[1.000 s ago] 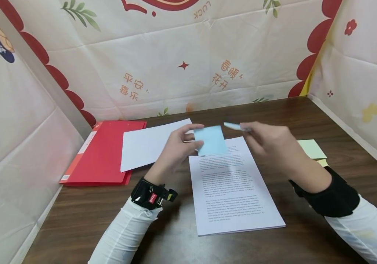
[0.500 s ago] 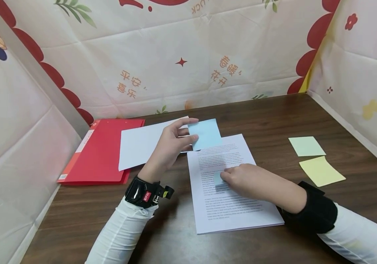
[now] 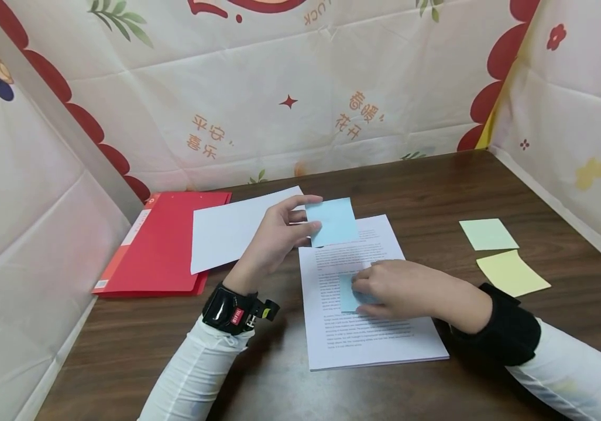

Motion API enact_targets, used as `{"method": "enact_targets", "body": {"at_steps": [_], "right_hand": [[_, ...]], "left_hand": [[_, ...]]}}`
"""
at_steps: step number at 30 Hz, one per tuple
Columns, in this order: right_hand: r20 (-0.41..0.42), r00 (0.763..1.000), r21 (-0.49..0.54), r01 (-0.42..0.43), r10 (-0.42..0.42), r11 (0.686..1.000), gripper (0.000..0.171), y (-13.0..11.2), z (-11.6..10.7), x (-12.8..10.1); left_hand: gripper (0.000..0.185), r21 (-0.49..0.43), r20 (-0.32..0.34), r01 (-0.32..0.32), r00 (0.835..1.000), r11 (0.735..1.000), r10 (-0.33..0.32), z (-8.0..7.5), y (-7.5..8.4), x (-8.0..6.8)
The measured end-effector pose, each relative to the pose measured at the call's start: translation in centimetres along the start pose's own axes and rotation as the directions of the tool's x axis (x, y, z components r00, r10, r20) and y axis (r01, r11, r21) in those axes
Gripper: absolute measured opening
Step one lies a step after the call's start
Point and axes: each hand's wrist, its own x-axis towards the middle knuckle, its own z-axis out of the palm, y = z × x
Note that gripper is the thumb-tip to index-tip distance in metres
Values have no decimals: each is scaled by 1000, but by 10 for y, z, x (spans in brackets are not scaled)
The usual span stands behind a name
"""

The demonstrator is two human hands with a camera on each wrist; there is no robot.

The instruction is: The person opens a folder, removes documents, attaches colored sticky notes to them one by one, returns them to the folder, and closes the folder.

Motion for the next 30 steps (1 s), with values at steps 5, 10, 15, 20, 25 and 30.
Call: {"method": "enact_targets", "body": {"at_steps": [5, 10, 15, 20, 25, 30], "right_hand": [[44, 999, 32, -15, 14, 999, 47, 1, -5, 5], [157, 986, 126, -82, 61, 989, 64, -1, -3, 9], [90, 994, 206, -73, 56, 976, 56, 10, -8, 9], [-30, 953, 551, -236, 301, 801, 35, 37, -30, 2], [-3, 877, 875, -230, 480, 426, 36, 52, -46, -4], [-6, 843, 843, -285, 538, 456, 26, 56, -52, -4]], "left_hand": [[46, -15, 15, 11, 1000, 1000, -10, 1, -4, 0], [47, -29, 21, 18, 1000, 999, -17, 2, -6, 0], [48, -7, 37, 6, 999, 1000, -6, 2, -6, 1], [48, 22, 37, 11, 999, 1000, -11, 5, -3, 0], [45, 43, 75, 20, 997, 999, -23, 14, -3, -2], [63, 30, 123, 16, 992, 999, -19, 24, -6, -4]]}}
